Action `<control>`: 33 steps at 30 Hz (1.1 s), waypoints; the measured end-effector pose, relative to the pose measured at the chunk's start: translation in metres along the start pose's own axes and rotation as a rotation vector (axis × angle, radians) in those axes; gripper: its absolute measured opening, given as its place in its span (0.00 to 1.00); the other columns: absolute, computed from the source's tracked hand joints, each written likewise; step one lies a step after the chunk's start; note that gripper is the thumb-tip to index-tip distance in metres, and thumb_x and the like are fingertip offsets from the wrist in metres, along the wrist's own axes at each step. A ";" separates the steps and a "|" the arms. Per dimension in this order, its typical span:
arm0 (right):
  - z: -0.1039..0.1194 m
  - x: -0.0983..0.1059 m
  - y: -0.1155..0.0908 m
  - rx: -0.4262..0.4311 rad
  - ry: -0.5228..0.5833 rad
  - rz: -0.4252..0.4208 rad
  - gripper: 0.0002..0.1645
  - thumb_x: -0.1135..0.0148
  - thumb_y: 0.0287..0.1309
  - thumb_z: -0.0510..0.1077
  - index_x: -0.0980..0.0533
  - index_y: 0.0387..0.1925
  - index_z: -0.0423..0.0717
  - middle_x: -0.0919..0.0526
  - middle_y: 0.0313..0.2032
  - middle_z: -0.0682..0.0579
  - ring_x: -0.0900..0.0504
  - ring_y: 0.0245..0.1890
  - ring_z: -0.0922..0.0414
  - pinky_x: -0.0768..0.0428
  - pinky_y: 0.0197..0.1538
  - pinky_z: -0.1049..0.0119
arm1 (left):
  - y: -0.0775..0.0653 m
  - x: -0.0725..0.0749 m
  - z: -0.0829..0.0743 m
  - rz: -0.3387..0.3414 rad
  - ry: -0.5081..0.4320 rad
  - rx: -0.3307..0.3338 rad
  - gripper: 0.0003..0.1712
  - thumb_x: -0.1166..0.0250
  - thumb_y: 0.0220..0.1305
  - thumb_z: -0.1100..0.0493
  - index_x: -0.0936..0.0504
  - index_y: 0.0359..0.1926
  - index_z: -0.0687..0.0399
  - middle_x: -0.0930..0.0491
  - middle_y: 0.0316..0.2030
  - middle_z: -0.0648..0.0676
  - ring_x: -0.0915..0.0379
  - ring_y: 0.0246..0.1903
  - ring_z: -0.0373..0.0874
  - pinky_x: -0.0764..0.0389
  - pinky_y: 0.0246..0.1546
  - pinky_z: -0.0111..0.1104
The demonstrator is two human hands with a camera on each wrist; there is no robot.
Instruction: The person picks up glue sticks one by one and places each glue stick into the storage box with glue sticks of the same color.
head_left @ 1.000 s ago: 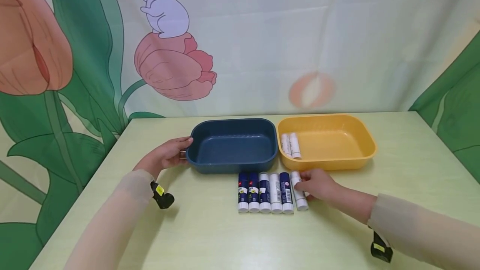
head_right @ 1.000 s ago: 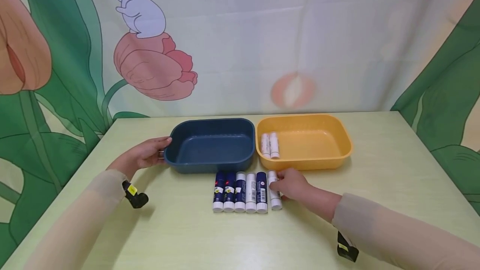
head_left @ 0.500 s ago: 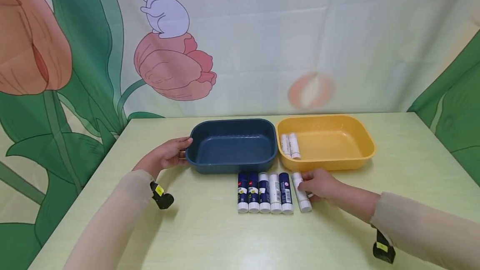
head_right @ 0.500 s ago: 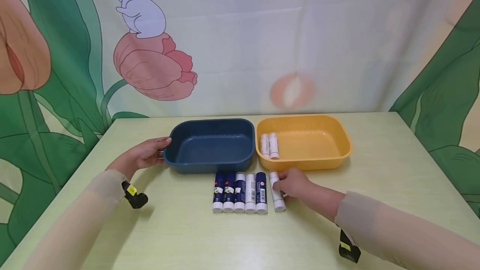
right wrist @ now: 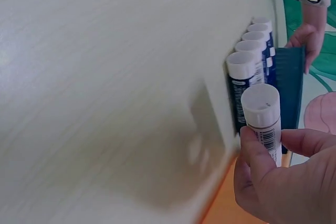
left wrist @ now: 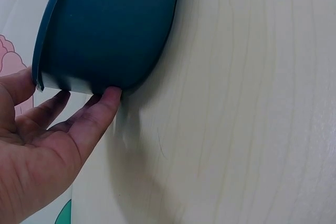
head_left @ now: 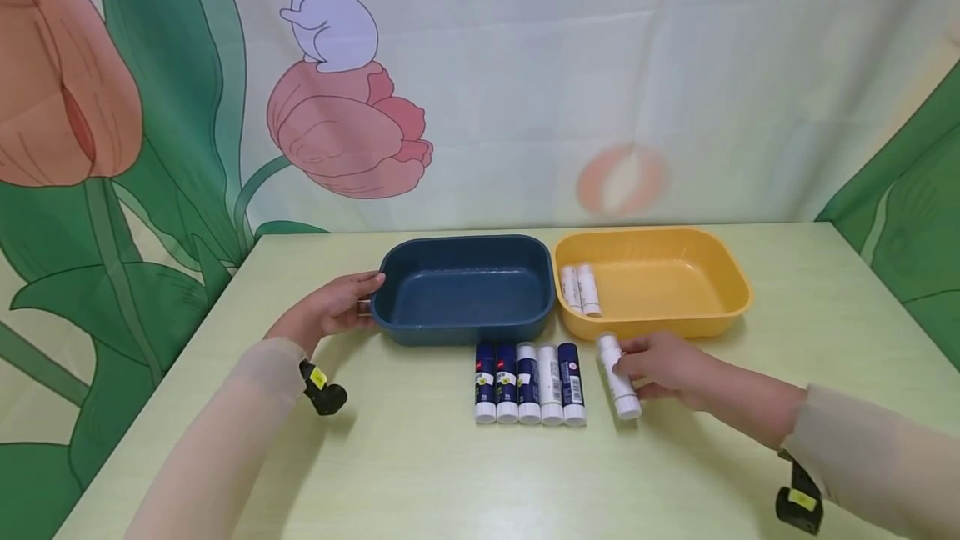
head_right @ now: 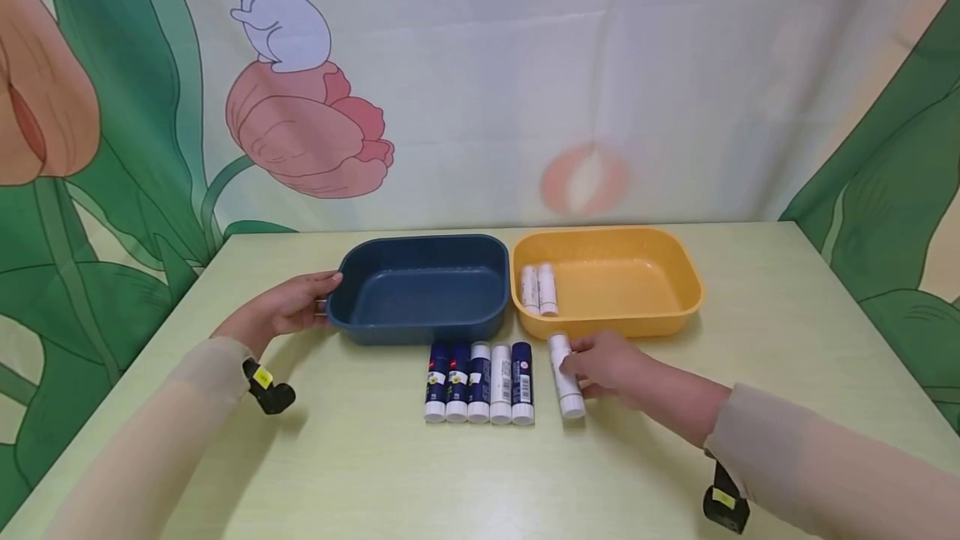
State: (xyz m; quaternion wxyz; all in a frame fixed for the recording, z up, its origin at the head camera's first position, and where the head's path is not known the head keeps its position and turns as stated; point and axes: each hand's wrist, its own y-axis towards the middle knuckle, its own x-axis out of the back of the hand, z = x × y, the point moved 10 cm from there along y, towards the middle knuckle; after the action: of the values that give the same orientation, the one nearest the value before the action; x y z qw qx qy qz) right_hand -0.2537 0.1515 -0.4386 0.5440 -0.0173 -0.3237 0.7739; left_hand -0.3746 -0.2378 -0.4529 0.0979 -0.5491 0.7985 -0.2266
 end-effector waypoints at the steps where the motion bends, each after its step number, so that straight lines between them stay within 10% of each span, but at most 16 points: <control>1: 0.002 0.001 -0.002 0.004 0.010 0.010 0.35 0.46 0.70 0.36 0.41 0.71 0.21 0.26 0.62 0.28 0.19 0.53 0.46 0.16 0.60 0.50 | 0.000 0.000 0.000 -0.002 -0.005 0.001 0.37 0.59 0.84 0.50 0.58 0.82 0.59 0.23 0.44 0.44 0.22 0.41 0.33 0.18 0.43 0.27; 33: 0.115 0.072 -0.027 0.121 0.001 -0.060 0.37 0.47 0.74 0.43 0.44 0.77 0.34 0.35 0.70 0.37 0.25 0.59 0.48 0.14 0.56 0.64 | 0.003 0.001 0.002 -0.005 0.011 0.005 0.36 0.59 0.84 0.49 0.59 0.82 0.57 0.24 0.43 0.43 0.24 0.41 0.34 0.18 0.43 0.27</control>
State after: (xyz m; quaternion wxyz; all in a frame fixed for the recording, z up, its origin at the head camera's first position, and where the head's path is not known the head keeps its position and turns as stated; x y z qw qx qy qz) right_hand -0.3041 0.1625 -0.3105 0.5671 0.0250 -0.2765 0.7755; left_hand -0.3768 -0.2379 -0.4564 0.0944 -0.5495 0.7971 -0.2319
